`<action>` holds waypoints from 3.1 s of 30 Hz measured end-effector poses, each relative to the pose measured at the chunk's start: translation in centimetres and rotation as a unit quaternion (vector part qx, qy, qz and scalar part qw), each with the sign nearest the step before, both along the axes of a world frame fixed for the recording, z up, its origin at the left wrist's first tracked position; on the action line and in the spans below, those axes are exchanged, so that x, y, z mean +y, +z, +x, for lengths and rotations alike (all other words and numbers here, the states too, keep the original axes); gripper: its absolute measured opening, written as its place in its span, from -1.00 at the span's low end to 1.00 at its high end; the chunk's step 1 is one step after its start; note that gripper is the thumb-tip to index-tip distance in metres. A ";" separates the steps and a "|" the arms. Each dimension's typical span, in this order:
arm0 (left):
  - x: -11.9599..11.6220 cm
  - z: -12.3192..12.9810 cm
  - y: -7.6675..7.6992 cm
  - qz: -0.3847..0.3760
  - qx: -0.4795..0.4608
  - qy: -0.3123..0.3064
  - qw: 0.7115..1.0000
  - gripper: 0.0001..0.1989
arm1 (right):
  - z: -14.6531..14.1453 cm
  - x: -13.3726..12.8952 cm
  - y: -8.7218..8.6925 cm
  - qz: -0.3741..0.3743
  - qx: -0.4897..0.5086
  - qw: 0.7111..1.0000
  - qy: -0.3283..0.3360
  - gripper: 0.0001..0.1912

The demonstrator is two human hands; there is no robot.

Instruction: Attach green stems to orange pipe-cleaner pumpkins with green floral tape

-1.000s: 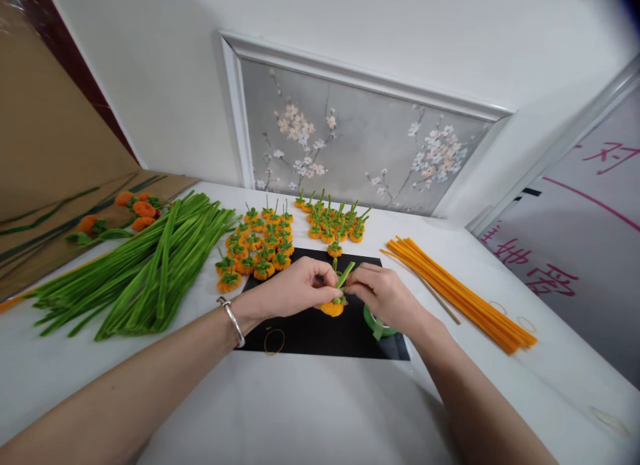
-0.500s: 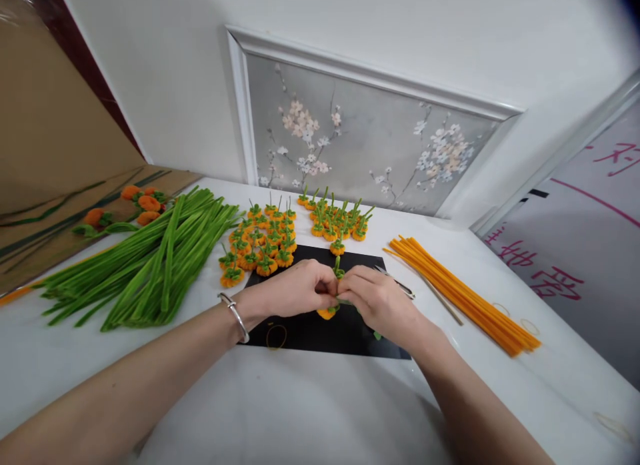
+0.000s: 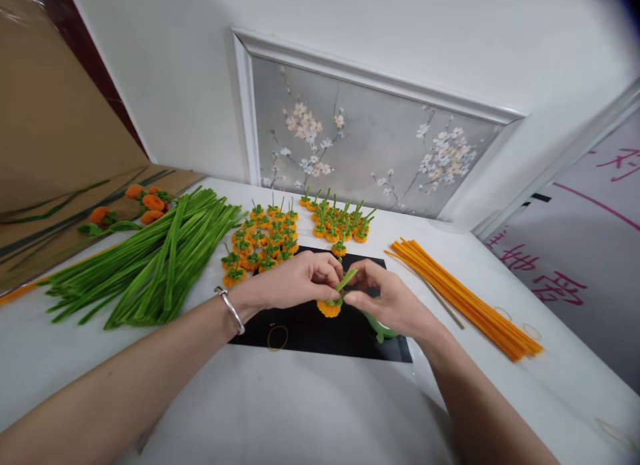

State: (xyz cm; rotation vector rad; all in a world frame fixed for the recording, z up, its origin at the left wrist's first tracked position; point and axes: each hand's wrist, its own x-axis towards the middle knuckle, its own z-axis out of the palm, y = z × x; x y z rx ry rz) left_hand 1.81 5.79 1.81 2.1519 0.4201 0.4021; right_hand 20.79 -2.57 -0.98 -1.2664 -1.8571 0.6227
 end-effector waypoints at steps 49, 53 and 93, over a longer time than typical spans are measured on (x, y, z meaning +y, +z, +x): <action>-1.3 0.5 0.1 -0.390 -0.098 0.050 0.914 -0.74 | -1.0 -0.5 0.3 0.131 0.037 0.987 -0.084 -0.91; -2.0 0.9 0.1 -0.171 -0.130 0.073 0.974 -0.64 | -1.0 -0.5 0.0 0.125 0.036 0.987 -0.097 -0.92; -2.3 1.3 -0.4 -0.242 -0.114 0.062 0.962 -0.76 | -1.2 -0.2 -0.4 0.206 -0.093 0.968 -0.108 -0.87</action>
